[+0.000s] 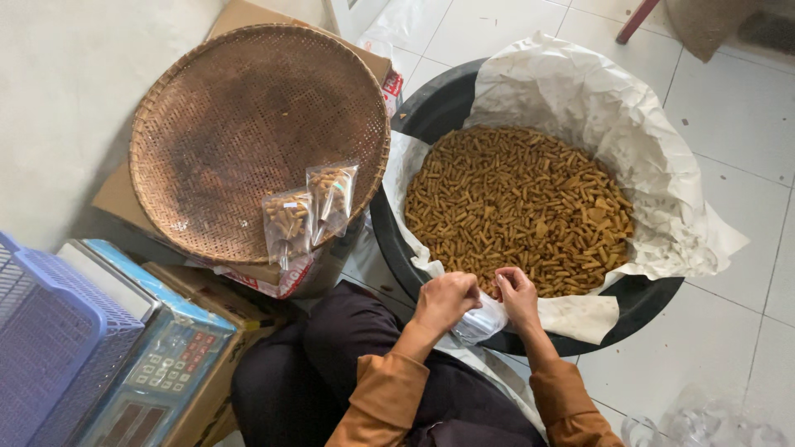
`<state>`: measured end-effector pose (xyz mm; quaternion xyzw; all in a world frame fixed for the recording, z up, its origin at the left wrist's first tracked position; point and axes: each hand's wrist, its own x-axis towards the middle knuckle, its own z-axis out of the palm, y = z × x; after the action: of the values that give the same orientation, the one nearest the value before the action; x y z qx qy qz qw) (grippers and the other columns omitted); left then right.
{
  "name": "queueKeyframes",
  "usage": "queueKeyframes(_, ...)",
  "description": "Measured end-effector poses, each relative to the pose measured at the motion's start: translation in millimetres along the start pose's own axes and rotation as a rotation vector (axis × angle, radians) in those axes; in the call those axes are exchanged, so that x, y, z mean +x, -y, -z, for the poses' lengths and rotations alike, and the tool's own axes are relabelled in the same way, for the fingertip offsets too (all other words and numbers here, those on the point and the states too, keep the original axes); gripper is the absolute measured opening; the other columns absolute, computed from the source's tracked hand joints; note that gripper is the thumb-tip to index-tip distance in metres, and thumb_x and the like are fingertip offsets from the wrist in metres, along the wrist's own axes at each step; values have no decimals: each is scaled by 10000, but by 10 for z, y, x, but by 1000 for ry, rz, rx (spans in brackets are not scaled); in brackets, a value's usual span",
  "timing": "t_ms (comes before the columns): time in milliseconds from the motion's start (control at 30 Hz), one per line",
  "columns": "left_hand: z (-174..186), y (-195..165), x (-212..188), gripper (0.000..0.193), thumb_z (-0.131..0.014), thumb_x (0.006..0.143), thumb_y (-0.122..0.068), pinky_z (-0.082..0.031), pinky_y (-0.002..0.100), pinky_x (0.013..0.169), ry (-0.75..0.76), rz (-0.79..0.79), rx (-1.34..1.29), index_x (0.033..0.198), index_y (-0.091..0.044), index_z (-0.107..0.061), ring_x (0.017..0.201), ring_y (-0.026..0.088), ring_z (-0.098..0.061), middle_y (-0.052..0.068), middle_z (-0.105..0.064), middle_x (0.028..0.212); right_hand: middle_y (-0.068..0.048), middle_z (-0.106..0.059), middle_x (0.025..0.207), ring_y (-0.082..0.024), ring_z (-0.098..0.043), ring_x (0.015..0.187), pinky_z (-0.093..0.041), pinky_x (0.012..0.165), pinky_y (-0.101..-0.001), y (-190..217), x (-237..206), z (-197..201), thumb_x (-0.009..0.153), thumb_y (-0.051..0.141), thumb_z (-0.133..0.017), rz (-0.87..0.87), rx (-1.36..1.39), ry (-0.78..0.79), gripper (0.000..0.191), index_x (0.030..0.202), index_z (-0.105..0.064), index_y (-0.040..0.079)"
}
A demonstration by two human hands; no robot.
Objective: The person sits on the floor beside a large tub lined with paper and filled with fried snack sticks. They open small clear plastic bags, place snack pieces into each bag one at a time, seal the filled bags, and set the finished bags on a woven tray next to a weighing scale.
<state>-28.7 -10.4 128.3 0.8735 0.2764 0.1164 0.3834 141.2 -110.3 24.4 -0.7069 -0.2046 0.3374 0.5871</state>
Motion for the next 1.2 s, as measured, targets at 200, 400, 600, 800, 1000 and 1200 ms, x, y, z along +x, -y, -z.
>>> queueKeyframes(200, 181, 29, 12, 204, -689, 929, -341, -560, 472, 752, 20, 99, -40, 986, -161, -766, 886, 345, -716, 125, -745, 907, -52, -694, 810, -90, -580, 607, -455, 526, -252, -30, 19, 19, 998, 103, -634, 40, 9, 7, 122, 1065, -664, 6)
queueKeyframes(400, 456, -118, -45, 121, -621, 978, -206, -557, 481, 716, -79, -17, 8, 1011, -100, -669, 868, 361, -715, 145, -735, 902, -47, -699, 808, -87, -576, 627, -455, 543, -248, -66, 37, 24, 994, 101, -634, 27, 22, 6, 116, 1060, -668, 12)
queueKeyframes(600, 859, -348, -108, 90, -640, 965, -144, -548, 466, 662, -240, -133, -33, 1034, -97, -607, 820, 365, -714, 139, -728, 882, -32, -701, 839, -69, -600, 713, -486, 630, -231, -75, 29, 42, 991, 107, -656, 67, -44, -12, 120, 1061, -693, 17)
queueKeyframes(800, 1203, -447, -192, 105, -639, 1013, -182, -543, 442, 644, -399, -90, -93, 1072, -101, -610, 796, 353, -718, 126, -746, 861, -18, -719, 864, -68, -628, 766, -519, 677, -232, -102, 31, 59, 972, 107, -669, 61, -88, -3, 139, 1071, -703, 15)
queueKeyframes(1000, 1262, -405, -64, 193, -549, 1071, -203, -569, 284, 657, -592, 65, -751, 1188, -52, -578, 713, 129, -684, 67, -784, 957, -39, -698, 857, -90, -593, 666, -482, 577, -257, -105, 88, 99, 986, 75, -614, 49, 66, -3, 130, 1083, -682, 20)
queueKeyframes(1200, 929, -133, 476, 244, -598, 1037, -203, -549, 238, 627, -523, 152, -1117, 1152, -2, -671, 740, 62, -694, 62, -784, 1007, -29, -691, 855, -77, -562, 624, -467, 532, -246, 104, 234, 336, 1023, 110, -615, 56, 173, -121, 106, 1080, -664, 35)
